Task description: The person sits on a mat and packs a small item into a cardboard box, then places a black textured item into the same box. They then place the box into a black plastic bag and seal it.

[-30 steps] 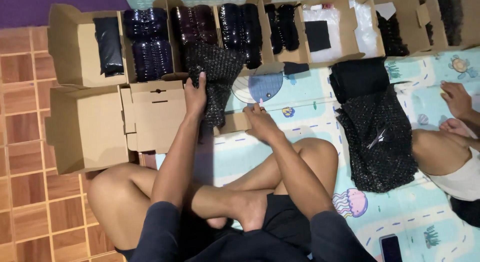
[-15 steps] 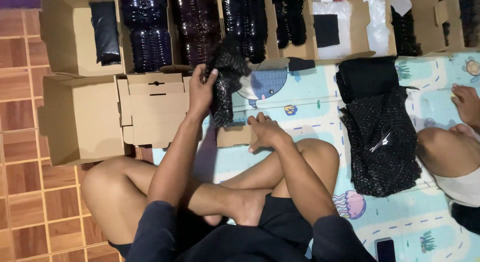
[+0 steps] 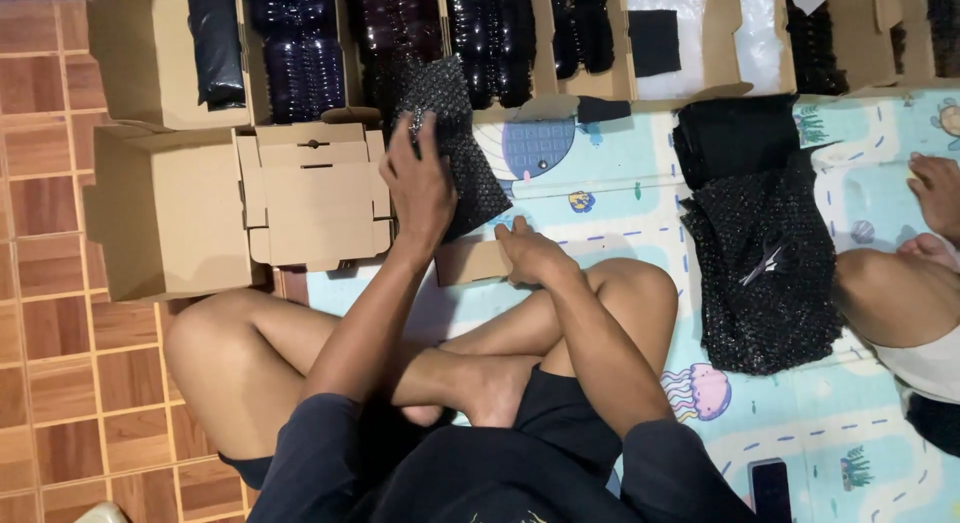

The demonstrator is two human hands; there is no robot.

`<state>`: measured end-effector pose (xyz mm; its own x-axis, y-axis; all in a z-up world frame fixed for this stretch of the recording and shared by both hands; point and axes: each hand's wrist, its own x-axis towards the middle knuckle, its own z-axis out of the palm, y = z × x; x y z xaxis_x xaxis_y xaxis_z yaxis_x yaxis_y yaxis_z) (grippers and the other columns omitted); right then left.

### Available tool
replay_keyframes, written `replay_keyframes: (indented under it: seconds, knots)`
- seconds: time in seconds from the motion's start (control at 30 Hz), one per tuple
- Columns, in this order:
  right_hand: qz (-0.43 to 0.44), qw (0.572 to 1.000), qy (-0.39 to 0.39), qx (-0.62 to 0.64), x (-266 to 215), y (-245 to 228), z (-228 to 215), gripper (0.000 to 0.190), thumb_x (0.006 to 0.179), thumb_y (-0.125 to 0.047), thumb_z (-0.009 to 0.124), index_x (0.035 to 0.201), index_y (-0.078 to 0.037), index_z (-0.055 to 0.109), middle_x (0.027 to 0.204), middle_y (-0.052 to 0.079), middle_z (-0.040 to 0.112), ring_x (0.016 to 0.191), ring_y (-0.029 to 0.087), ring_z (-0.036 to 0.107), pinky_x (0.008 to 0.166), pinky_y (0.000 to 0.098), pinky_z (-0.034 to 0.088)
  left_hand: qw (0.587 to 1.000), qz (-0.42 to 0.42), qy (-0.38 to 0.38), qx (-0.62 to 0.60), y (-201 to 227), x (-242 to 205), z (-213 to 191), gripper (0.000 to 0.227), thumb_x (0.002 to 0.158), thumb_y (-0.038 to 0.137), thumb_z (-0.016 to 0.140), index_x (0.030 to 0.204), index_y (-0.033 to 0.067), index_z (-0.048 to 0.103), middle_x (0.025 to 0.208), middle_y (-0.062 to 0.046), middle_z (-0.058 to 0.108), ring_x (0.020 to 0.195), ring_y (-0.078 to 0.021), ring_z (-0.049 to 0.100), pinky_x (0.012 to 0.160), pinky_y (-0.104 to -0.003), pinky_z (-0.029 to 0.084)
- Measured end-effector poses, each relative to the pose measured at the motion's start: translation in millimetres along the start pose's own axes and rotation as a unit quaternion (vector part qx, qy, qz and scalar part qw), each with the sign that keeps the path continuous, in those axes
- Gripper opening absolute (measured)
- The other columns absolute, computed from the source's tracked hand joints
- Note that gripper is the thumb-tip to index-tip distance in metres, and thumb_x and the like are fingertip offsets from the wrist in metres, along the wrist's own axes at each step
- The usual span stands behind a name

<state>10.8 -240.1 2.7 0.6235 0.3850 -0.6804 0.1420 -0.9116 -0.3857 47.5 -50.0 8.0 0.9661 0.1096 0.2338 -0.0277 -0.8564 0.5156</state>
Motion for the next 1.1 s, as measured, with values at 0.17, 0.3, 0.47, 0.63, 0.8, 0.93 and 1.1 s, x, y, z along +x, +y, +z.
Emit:
replay_keyframes:
  seconds: [0.17,0.3,0.47,0.63,0.8,0.93,1.1]
  knots:
    - [-0.021,0.998,0.006,0.06,-32.0,-13.6,-27.9,0.071,0.071,0.016,0.079,0.137,0.006,0.053,0.126,0.036,0.045,0.116,0.066,0.054,0.092,0.0683,0.053,0.971,0.057,-0.211,0.1,-39.6,-19.5,67.1,0.051,0.1,0.032,0.064,0.147,0.0289,0.046,0.157,-0.006,0.035,0.146,-0.0309,0.032,0.116,-0.055,0.023]
    - [0.008,0.99,0.049,0.136,-44.4,1.8,-38.3,0.066,0.074,0.015,0.077,0.134,-0.001,0.055,0.131,0.037,0.042,0.122,0.065,0.051,0.099,0.067,0.05,0.928,0.066,-0.354,0.096,-42.9,-26.4,65.7,0.07,0.103,0.038,0.058,0.164,0.0357,0.024,0.174,-0.005,0.008,0.159,-0.0356,0.002,0.125,-0.065,0.005]
    - [0.029,0.984,0.109,0.137,-36.1,25.0,-38.8,0.071,0.075,0.008,0.08,0.138,-0.01,0.054,0.141,0.029,0.038,0.128,0.064,0.047,0.105,0.0656,0.047,0.923,0.094,-0.368,0.069,-42.1,-22.7,55.3,0.068,0.104,0.035,0.055,0.164,0.0347,0.025,0.173,-0.002,0.015,0.16,-0.0283,0.01,0.126,-0.063,0.005]
    - [0.033,0.98,0.142,0.134,-25.9,25.8,-33.7,0.071,0.08,-0.002,0.082,0.143,-0.012,0.049,0.14,0.024,0.04,0.127,0.061,0.05,0.106,0.0647,0.048,0.963,0.053,-0.262,-0.035,-44.2,-2.3,22.2,0.08,0.083,-0.002,0.075,0.156,0.0143,0.045,0.164,-0.013,0.036,0.151,-0.0319,0.035,0.123,-0.055,0.031]
    - [-0.037,0.979,0.146,0.137,-17.1,8.9,-30.8,0.07,0.08,-0.004,0.081,0.144,-0.007,0.051,0.136,0.027,0.041,0.122,0.068,0.048,0.102,0.0679,0.048,0.963,-0.057,-0.25,-0.086,-47.2,-18.6,-21.4,0.033,0.098,0.03,0.057,0.122,0.0119,0.069,0.107,-0.019,0.074,0.106,-0.0411,0.07,0.09,-0.056,0.056]
    - [-0.083,0.981,0.12,0.127,-1.5,-4.7,-17.9,0.067,0.081,0.0,0.078,0.142,-0.003,0.052,0.138,0.032,0.04,0.123,0.069,0.046,0.103,0.0701,0.047,0.959,-0.067,-0.264,-0.078,-50.6,-56.8,-16.0,0.037,0.097,0.033,0.058,0.118,0.0037,0.068,0.102,-0.027,0.072,0.102,-0.0487,0.07,0.083,-0.06,0.056]
    - [-0.074,0.989,0.124,0.033,4.1,-11.4,-12.3,0.08,0.077,-0.025,0.087,0.144,0.0,0.052,0.134,0.03,0.046,0.125,0.064,0.047,0.105,0.0684,0.046,0.96,-0.005,-0.279,-0.004,-33.5,-71.1,-5.0,0.039,0.086,0.014,0.074,0.124,0.0051,0.067,0.125,-0.02,0.066,0.121,-0.0394,0.064,0.097,-0.045,0.057]
